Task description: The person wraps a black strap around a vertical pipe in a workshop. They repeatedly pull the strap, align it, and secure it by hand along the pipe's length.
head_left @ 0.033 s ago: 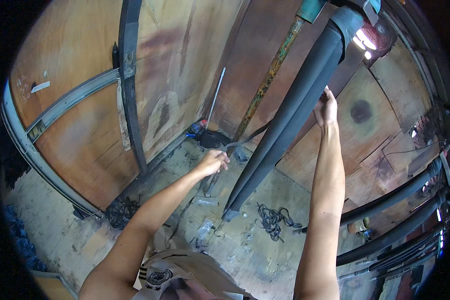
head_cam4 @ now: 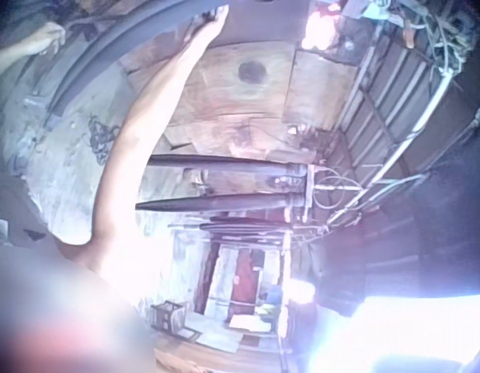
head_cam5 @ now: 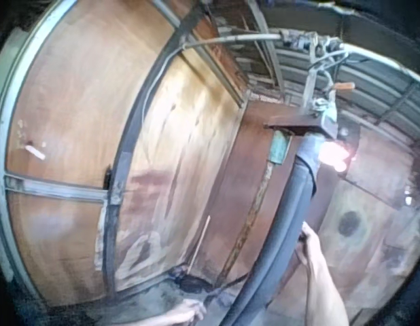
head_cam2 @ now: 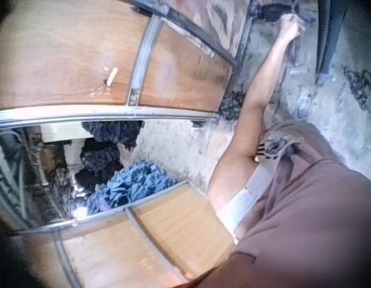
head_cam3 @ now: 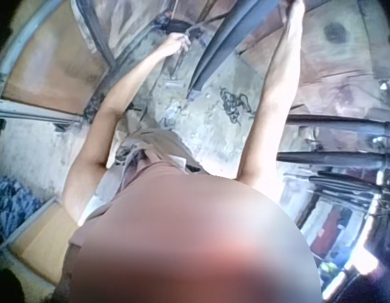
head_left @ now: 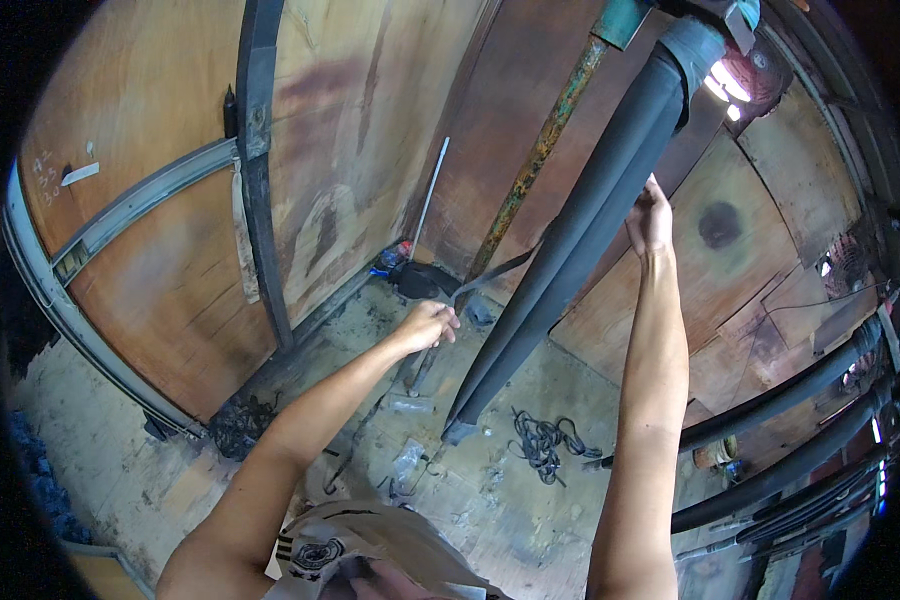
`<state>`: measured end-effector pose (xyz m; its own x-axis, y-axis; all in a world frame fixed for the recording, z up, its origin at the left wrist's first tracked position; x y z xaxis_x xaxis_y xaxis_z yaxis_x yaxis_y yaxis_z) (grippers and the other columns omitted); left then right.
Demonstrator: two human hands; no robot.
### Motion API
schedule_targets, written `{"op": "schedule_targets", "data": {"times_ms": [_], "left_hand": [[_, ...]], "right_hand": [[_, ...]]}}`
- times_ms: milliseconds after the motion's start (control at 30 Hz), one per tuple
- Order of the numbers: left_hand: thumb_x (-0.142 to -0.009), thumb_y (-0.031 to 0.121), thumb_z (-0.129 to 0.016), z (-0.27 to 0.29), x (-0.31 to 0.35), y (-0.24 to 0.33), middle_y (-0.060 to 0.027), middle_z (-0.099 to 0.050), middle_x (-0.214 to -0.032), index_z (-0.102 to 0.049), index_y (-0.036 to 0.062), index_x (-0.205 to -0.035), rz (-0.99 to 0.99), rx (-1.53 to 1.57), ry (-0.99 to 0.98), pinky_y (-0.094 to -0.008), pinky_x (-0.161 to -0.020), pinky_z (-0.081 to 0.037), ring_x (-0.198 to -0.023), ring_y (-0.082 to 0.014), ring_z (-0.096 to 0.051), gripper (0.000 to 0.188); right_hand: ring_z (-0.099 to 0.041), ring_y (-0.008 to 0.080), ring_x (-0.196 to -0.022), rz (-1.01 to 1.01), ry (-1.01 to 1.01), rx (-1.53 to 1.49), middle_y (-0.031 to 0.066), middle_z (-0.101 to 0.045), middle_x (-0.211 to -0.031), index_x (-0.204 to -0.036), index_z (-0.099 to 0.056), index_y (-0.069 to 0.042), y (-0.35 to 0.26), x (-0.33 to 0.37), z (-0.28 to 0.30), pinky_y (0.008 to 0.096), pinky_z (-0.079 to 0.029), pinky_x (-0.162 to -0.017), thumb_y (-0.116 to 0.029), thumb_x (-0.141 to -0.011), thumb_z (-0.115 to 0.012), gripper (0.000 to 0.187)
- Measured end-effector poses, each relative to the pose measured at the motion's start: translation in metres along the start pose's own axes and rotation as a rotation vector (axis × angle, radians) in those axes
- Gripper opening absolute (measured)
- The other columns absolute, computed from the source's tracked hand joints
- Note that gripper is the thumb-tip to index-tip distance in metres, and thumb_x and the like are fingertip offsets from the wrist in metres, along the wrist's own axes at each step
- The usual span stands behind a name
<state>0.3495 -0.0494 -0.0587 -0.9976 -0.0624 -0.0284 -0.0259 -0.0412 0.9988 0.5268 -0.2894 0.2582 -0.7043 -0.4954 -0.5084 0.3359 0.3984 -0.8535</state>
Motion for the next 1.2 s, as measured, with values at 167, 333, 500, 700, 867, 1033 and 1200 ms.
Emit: {"op": "schedule_targets", "data": {"times_ms": [167, 333, 500, 700, 867, 1033, 1200], "left_hand": [[-0.108, 0.025, -0.045, 0.003, -0.006, 0.009, -0.0085, -0.070, -0.076, -0.066, -0.0015, -0.100, -0.004, -0.077, -0.066, -0.0269, -0.050, -0.045, -0.059, -0.0115, -0.059, 0.035], [-0.108, 0.025, -0.044, -0.002, -0.017, -0.009, -0.0094, -0.071, -0.078, -0.066, -0.0016, -0.100, -0.004, -0.118, -0.085, -0.0276, -0.054, -0.048, -0.063, -0.0124, -0.063, 0.035], [-0.107, 0.026, -0.047, -0.020, -0.042, -0.036, -0.0148, -0.073, -0.083, -0.067, -0.0034, -0.103, 0.035, -0.185, -0.136, -0.0359, -0.066, -0.054, -0.070, -0.0205, -0.069, 0.036], [-0.101, 0.022, -0.057, -0.028, -0.041, -0.053, -0.0195, -0.072, -0.106, -0.067, -0.0015, -0.111, -0.133, -0.747, -0.009, -0.0430, -0.087, -0.054, -0.100, -0.0337, -0.070, 0.027], [-0.100, 0.020, -0.059, -0.036, -0.003, -0.002, -0.0179, -0.070, -0.113, -0.064, 0.0002, -0.118, -0.352, -0.373, 0.164, -0.0413, -0.093, -0.053, -0.106, -0.0325, -0.068, 0.028], [-0.100, 0.028, -0.059, -0.081, 0.045, 0.089, -0.0176, -0.064, -0.127, -0.054, 0.0004, -0.132, -0.663, -0.041, 0.184, -0.0411, -0.102, -0.048, -0.119, -0.0301, -0.062, 0.042], [-0.106, 0.051, -0.038, -0.134, 0.091, 0.132, -0.0271, -0.056, -0.131, -0.044, -0.0050, -0.141, -0.934, -0.116, -0.116, -0.0462, -0.109, -0.041, -0.128, -0.0358, -0.054, 0.067]], "right_hand": [[-0.060, 0.0130, -0.113, -0.068, 0.047, 0.412, -0.0002, -0.066, -0.123, -0.140, -0.055, -0.013, -0.003, -0.001, 0.020, 0.0343, -0.046, -0.097, -0.030, -0.107, -0.050, 0.037], [-0.061, 0.0157, -0.113, -0.074, 0.155, 0.287, 0.0030, -0.065, -0.124, -0.147, -0.047, -0.012, -0.019, 0.015, 0.019, 0.0372, -0.047, -0.100, -0.023, -0.106, -0.051, 0.043], [-0.061, 0.0166, -0.115, -0.082, 0.073, 0.412, 0.0032, -0.066, -0.120, -0.138, -0.054, -0.008, -0.022, 0.017, 0.003, 0.0385, -0.047, -0.105, -0.019, -0.106, -0.050, 0.034], [-0.062, 0.0119, -0.094, 0.014, 0.174, 0.658, 0.0030, -0.068, -0.103, -0.107, -0.064, -0.004, -0.044, 0.033, 0.016, 0.0323, -0.050, -0.092, -0.020, -0.108, -0.047, 0.024], [-0.052, 0.0110, -0.061, 0.151, 0.204, 0.518, 0.0006, -0.054, -0.071, -0.097, -0.060, -0.004, -0.081, 0.089, -0.008, 0.0255, -0.048, -0.057, -0.022, -0.101, -0.052, 0.020], [-0.047, 0.0117, -0.049, 0.112, -0.014, 0.270, -0.0010, -0.047, -0.064, -0.106, -0.057, -0.006, -0.109, 0.110, -0.090, 0.0270, -0.045, -0.051, -0.030, -0.102, -0.052, 0.025], [-0.064, 0.0141, -0.063, 0.173, -0.222, 0.407, 0.0038, -0.062, -0.073, -0.114, -0.061, -0.002, -0.113, 0.101, -0.173, 0.0276, -0.056, -0.060, -0.025, -0.106, -0.051, 0.027]]}}
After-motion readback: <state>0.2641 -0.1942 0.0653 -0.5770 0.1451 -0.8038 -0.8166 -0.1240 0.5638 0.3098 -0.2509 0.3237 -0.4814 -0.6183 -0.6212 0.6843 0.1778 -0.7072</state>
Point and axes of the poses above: each hand's wrist, its own x-axis away from the middle knuckle, its own z-axis out of the back of the hand, y = z × x, the point moved 3 cm from there along -x, towards the middle knuckle
